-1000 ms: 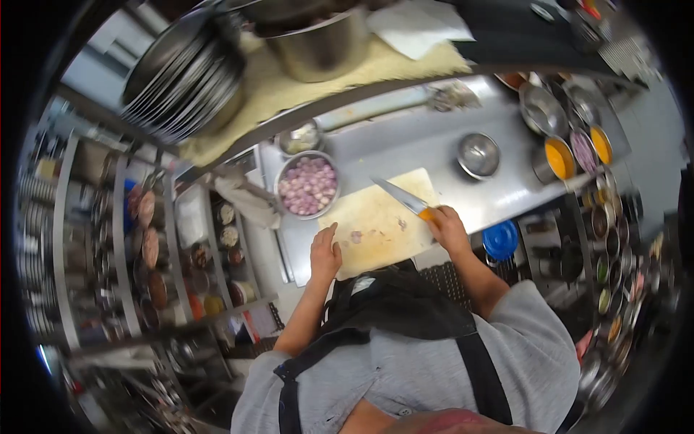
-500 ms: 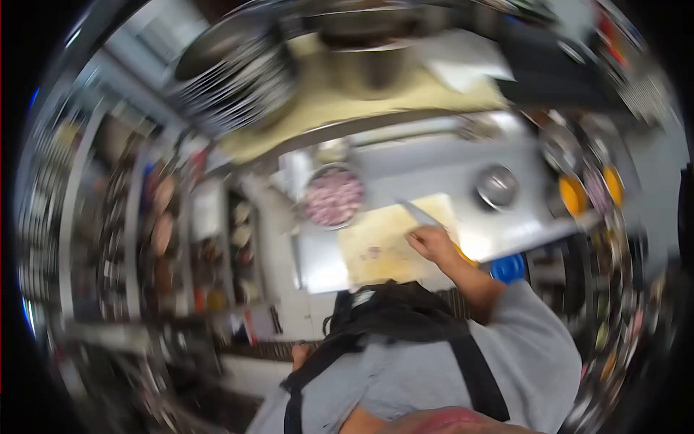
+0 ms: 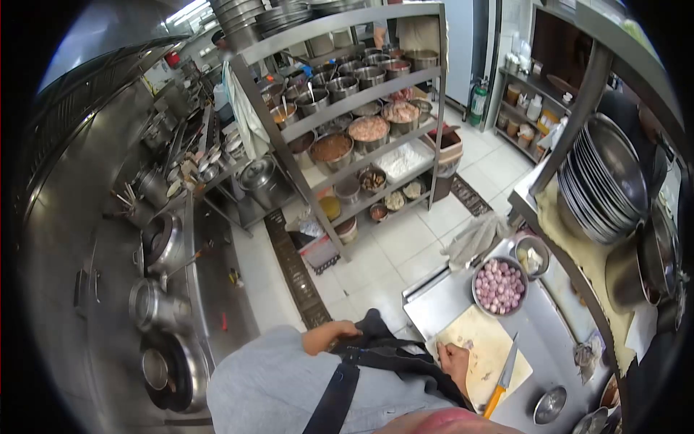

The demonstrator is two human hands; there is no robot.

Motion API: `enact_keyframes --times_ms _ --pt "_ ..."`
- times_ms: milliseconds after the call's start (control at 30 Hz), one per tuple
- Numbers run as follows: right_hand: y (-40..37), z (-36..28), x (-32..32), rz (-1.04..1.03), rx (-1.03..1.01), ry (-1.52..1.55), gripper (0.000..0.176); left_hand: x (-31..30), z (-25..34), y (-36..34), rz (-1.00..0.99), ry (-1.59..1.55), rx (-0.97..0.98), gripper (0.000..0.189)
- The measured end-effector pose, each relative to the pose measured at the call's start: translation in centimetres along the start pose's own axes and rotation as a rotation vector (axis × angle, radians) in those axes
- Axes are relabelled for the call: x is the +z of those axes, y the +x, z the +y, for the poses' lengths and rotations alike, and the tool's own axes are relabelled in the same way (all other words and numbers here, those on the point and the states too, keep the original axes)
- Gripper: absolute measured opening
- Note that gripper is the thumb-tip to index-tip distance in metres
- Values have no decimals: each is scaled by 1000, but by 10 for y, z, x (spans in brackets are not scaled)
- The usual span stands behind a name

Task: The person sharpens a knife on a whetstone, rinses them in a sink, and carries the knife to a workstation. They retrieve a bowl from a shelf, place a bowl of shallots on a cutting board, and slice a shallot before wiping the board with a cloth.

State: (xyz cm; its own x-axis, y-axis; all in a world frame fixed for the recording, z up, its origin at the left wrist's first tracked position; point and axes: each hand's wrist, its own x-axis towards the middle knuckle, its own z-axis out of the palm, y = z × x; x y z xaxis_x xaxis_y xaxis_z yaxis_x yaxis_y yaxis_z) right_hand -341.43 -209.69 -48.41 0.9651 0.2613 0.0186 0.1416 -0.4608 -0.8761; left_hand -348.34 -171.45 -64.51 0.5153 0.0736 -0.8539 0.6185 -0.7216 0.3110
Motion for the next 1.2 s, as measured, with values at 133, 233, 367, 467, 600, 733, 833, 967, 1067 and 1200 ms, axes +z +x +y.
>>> enact_keyframes --times_ms 133,233,367,467,600,733,833,967,1067,1200 --pt "26 15 7 66 -45 -61 42 -31 -3 33 -137 141 -29 39" --pt "51 -10 24 117 50 -45 43 -82 -10 31 -71 -27 97 42" --pt "88 -41 80 160 162 19 41 -186 -32 66 226 83 308 40" --pt "132 -83 127 167 153 20 36 -286 -36 92 473 -64 502 43" --pt "203 -129 171 5 -10 -56 33 -401 4 2 653 -446 556 44" --pt "305 -185 163 96 -177 -35 27 -516 61 -119 687 -259 919 46" --pt "370 -244 143 157 -332 -59 25 -585 122 -226 948 -24 1241 41" --pt "451 -317 123 184 -562 19 18 -662 224 -325 1561 304 1385 29" --pt "488 -377 112 297 -809 12 18 -754 298 -347 1920 542 895 28" --pt "521 -425 104 302 -968 219 17 -846 359 -359 1695 707 199 30"
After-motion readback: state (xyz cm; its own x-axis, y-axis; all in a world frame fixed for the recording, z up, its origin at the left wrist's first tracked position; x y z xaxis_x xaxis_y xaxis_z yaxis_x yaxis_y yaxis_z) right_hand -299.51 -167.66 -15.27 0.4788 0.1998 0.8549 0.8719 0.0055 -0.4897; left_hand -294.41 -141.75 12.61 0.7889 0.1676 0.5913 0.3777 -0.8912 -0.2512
